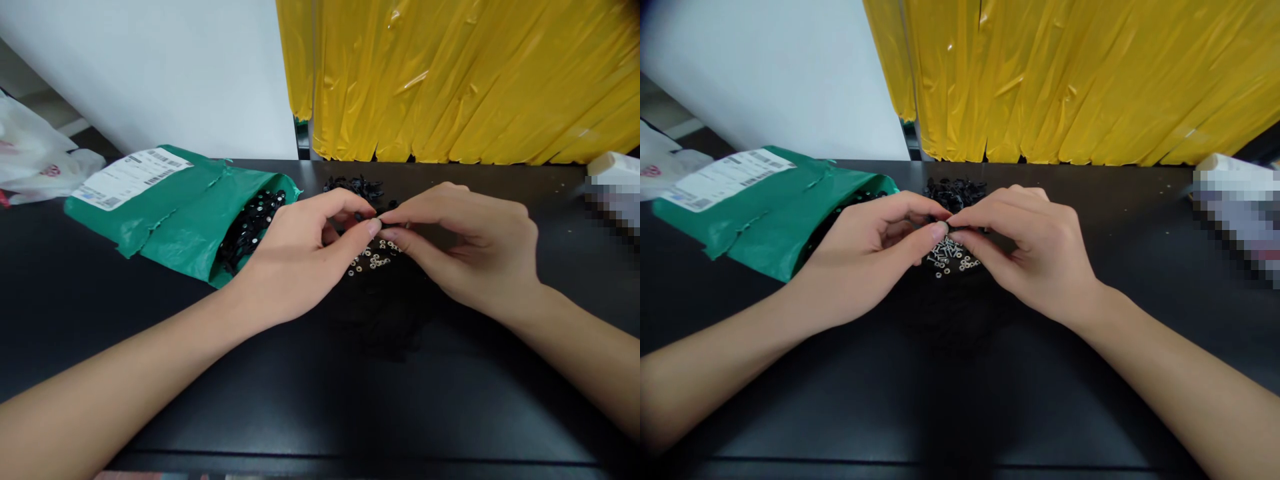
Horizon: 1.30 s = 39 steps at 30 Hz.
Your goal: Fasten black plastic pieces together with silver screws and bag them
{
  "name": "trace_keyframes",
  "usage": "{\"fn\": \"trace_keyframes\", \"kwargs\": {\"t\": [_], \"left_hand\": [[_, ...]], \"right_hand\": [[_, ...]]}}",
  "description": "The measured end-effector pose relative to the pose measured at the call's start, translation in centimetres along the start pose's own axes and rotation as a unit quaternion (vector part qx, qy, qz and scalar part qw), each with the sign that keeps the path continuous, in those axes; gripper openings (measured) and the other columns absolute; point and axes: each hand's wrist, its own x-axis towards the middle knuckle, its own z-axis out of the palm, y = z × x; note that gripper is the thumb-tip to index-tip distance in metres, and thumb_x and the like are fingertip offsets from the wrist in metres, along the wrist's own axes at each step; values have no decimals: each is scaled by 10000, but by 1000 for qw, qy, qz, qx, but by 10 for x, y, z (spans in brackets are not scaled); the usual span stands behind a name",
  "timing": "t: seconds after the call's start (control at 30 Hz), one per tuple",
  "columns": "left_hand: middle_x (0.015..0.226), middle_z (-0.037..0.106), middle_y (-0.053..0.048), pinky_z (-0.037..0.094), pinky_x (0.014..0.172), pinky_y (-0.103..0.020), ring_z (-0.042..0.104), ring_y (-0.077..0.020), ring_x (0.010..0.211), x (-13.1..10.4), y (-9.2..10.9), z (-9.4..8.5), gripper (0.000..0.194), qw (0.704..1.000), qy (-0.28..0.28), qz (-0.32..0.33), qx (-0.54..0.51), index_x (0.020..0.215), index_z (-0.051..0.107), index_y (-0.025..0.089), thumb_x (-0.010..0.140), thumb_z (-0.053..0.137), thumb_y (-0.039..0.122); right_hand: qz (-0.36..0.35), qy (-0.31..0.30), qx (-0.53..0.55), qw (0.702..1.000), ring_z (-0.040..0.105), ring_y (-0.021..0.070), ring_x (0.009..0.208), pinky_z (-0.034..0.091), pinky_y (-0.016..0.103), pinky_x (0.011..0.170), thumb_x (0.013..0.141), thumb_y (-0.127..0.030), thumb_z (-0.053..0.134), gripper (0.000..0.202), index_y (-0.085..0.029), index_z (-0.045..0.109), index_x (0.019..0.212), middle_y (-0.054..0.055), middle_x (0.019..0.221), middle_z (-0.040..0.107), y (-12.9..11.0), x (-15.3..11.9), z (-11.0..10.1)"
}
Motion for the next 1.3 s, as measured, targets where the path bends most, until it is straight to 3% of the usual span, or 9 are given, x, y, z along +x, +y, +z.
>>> {"fn": "trace_keyframes", "kwargs": {"t": [0.2,0.37,0.93,1.13,1.3], "left_hand": [[752,736,-4,445,509,-267,619,-138,601,3,2,-1,179,999,12,-15,27,987,794,207,981,715,368],[635,645,14,367,466,-263,551,-136,552,2,2,-2,219,999,14,-25,40,911,767,211,983,714,411],[667,682,3,391,485,-281,615,-154,586,0,3,-1,258,998,-15,-26,51,879,765,213,995,701,434],[971,818,-11,527,632,-267,682,-142,731,3,4,-1,230,999,28,-2,34,1060,817,231,1027,700,427],[797,744,3,434,539,-244,560,-108,620,5,7,1,132,999,26,-15,-35,925,795,194,1005,728,273]], "right_hand": [[4,5,-1,1000,775,244,808,582,461,795,1028,-166,754,196,-339,830,1080,5,974,867,1,0,-1],[-9,10,14,1000,765,227,774,566,444,770,1010,-164,767,144,-278,827,1076,24,947,869,5,0,1],[26,-26,27,999,754,226,799,594,428,777,985,-152,728,155,-284,786,1041,20,926,829,0,0,-1],[17,-6,22,1000,770,229,802,607,450,776,1007,-152,746,170,-316,793,1006,8,939,848,-2,0,1],[4,9,41,999,792,238,860,612,459,787,1009,-159,770,167,-317,824,1021,13,975,866,-6,-1,4]]}}
